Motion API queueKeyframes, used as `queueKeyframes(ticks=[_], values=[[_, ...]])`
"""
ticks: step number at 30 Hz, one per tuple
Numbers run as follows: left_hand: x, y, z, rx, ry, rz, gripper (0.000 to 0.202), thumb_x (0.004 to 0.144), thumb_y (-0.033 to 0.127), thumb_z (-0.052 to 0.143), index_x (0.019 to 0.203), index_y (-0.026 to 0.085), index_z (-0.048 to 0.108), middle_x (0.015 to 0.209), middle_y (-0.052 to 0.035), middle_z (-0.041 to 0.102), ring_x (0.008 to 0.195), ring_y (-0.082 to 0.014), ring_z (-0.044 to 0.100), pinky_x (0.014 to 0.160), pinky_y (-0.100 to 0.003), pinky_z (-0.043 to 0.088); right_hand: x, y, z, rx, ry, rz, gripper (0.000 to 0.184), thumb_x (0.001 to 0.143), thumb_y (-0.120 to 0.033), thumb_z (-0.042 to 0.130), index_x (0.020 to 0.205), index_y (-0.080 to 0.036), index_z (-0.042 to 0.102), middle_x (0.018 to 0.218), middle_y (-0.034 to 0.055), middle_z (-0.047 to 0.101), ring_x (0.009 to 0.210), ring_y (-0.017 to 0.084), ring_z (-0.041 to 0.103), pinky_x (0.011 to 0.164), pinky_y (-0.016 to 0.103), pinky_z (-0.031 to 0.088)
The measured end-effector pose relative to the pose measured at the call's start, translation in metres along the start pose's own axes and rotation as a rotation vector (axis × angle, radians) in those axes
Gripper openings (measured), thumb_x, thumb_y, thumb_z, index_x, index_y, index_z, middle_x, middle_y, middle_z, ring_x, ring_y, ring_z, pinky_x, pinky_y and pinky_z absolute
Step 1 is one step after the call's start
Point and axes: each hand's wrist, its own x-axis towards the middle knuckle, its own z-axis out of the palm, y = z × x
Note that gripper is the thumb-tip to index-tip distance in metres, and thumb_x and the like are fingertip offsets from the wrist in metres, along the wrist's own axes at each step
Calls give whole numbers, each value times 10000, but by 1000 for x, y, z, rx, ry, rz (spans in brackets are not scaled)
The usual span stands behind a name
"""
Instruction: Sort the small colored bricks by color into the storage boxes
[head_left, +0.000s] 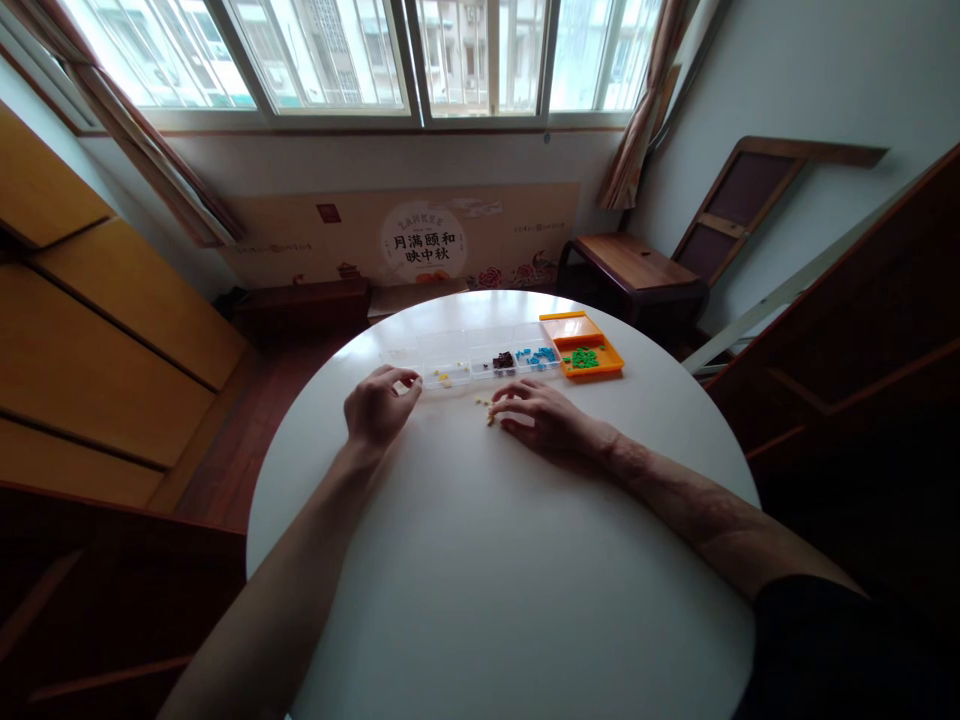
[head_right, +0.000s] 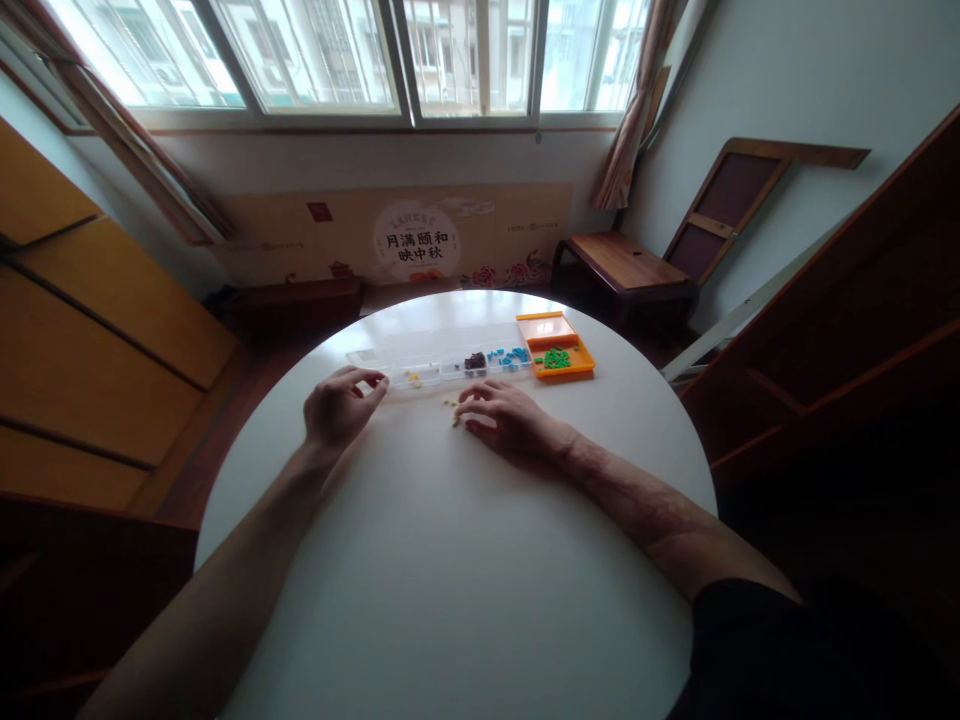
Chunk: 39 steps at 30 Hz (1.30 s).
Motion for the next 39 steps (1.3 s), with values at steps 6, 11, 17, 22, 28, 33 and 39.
queueKeyframes(ticks=[6, 11, 17, 22, 28, 33, 39], values=[[3, -10, 3, 72, 14, -36, 174, 961, 381, 731, 994, 263, 855, 1059, -18, 830, 749, -200, 673, 654, -311, 440, -1, 1, -1, 29, 20, 9, 100, 1071, -236, 682, 1123, -267, 762, 1253, 73, 751, 1145, 235, 693, 1043, 433, 589], [-2, 2, 3, -31, -5, 6, 203, 978, 401, 714, 1017, 259, 853, 1040, -25, 814, 693, -169, 651, 652, -304, 461, 0, 3, 3, 19, 53, 24, 78, 1079, -227, 663, 1060, -241, 738, 1216, 82, 770, 1101, 246, 699, 1028, 437, 585], [-21, 33, 17, -467, -283, 242, 293, 1007, 477, 708, 1039, 223, 850, 977, -53, 784, 663, -127, 632, 634, -251, 519, 4, 2, 0, 1, 132, -9, 72, 1101, -258, 655, 1098, -245, 726, 1119, 69, 776, 1054, 240, 705, 985, 418, 588], [-33, 52, 26, -694, -414, 322, 320, 1027, 488, 731, 1078, 200, 860, 975, -85, 781, 698, -122, 645, 619, -234, 530, 7, -2, -2, 19, 139, -73, 61, 1095, -273, 680, 1114, -253, 734, 1095, 65, 788, 1007, 231, 711, 919, 399, 597], [-36, 55, 29, -769, -442, 358, 335, 1020, 507, 754, 1052, 191, 858, 958, -90, 785, 687, -116, 637, 619, -235, 534, 6, -3, -1, 45, 106, -95, 74, 1090, -267, 686, 1143, -263, 738, 1119, 68, 792, 1010, 228, 722, 925, 398, 609], [-34, 54, 29, -764, -434, 349, 342, 1015, 521, 757, 1034, 194, 856, 958, -90, 792, 693, -124, 646, 620, -240, 532, 5, -2, -1, 37, 100, -89, 75, 1093, -273, 680, 1150, -265, 728, 1125, 69, 792, 1024, 231, 721, 931, 402, 614], [-22, 36, 22, -541, -269, 263, 283, 1025, 481, 725, 1034, 226, 849, 985, -56, 790, 681, -128, 647, 657, -255, 524, 3, 0, 1, -27, 92, -18, 149, 1080, -309, 689, 1210, -242, 714, 1203, 101, 764, 1100, 264, 707, 978, 449, 622]])
